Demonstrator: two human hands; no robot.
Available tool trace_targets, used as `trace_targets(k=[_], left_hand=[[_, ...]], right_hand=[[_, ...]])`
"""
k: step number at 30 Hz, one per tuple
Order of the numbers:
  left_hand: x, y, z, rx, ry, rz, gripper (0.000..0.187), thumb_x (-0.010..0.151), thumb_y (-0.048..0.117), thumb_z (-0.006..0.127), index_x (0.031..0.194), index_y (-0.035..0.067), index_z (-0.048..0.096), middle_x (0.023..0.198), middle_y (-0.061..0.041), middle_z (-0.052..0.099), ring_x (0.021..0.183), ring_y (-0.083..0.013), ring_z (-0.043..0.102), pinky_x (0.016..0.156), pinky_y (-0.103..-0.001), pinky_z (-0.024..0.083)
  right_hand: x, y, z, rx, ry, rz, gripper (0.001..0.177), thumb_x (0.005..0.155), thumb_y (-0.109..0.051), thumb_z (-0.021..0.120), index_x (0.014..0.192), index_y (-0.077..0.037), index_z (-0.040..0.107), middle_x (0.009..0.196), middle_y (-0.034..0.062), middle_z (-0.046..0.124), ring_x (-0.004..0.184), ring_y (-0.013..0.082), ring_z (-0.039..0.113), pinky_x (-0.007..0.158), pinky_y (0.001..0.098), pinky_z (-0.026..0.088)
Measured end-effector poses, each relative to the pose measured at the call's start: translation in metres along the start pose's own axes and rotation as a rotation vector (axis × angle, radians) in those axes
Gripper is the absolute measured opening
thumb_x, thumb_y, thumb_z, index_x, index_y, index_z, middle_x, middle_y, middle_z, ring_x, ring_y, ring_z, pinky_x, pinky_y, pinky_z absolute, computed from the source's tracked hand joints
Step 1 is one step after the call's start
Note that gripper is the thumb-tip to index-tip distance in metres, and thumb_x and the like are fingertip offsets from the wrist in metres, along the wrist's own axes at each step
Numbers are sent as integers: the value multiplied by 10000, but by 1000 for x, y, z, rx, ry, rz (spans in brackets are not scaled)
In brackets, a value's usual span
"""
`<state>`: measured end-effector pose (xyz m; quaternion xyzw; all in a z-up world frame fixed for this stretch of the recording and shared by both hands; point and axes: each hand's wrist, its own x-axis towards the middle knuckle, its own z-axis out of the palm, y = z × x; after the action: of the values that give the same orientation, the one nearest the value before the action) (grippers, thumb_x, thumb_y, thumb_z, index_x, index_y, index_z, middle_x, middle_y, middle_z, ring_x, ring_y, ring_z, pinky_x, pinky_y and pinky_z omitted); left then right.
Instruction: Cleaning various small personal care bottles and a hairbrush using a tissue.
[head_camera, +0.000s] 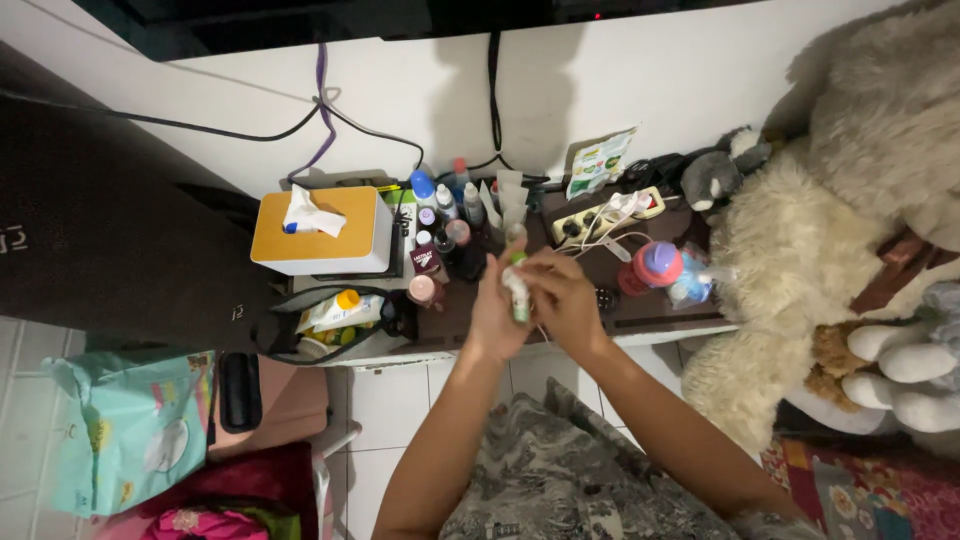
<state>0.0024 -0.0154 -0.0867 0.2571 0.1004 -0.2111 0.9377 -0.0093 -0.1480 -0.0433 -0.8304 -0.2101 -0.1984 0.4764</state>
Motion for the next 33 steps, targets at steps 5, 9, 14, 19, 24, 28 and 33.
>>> trace_targets(k=[5,9,14,19,24,28,33], left_hand=[[-10,7,28,64,75,-47,665,1013,653,239,1519,264,423,1485,-45,527,1315,-248,556,1061,-500,461],[-3,15,20,96,-153,182,708,1056,660,225,1518,170,444,1545,-128,483,1322,-395,553,1103,-496,454],[-6,9,34,147,-45,56,752,1032,683,224,1514,154,454,1544,-131,491,1340,-312,537,1101,-517,446],[1,11,33,22,28,11,736,1004,698,206,1495,206,451,1505,-85,501,1311,-267,563,1050,-546,450],[5,37,25,-95,-54,280,316,1096,465,445,1233,186,508,1275,-151,556,1315,-390,596,974,-665,491],[3,36,17,-134,15,282,167,1066,301,507,1200,203,488,1223,-96,556,1323,-354,579,1008,-693,500],[-13,30,52,-315,-150,198,395,1093,405,390,1328,108,503,1458,-194,552,1392,-381,537,1138,-546,439]], right_hand=[[-3,3,-4,-9,27,63,393,821,119,654,1134,-89,770,1193,136,669,1110,305,658,910,381,550],[-21,-11,-7,89,-156,4,382,769,69,704,1090,-118,790,1127,114,660,1027,288,658,832,361,556],[5,0,-20,-3,-95,-72,345,790,65,704,1088,-95,772,1140,111,659,1041,291,649,908,388,531],[26,-2,-16,23,17,34,315,893,82,661,1134,-89,769,1186,108,647,1104,264,665,882,334,564],[-2,-32,-10,20,-136,-136,352,745,44,729,1064,-97,778,1109,99,651,1032,294,636,847,354,547],[-8,-26,-29,228,-197,-65,376,769,44,735,1104,-118,790,1089,61,650,997,240,680,847,318,579],[6,-40,-40,460,105,281,304,925,37,657,1152,-126,774,1198,75,607,967,224,648,773,288,547]])
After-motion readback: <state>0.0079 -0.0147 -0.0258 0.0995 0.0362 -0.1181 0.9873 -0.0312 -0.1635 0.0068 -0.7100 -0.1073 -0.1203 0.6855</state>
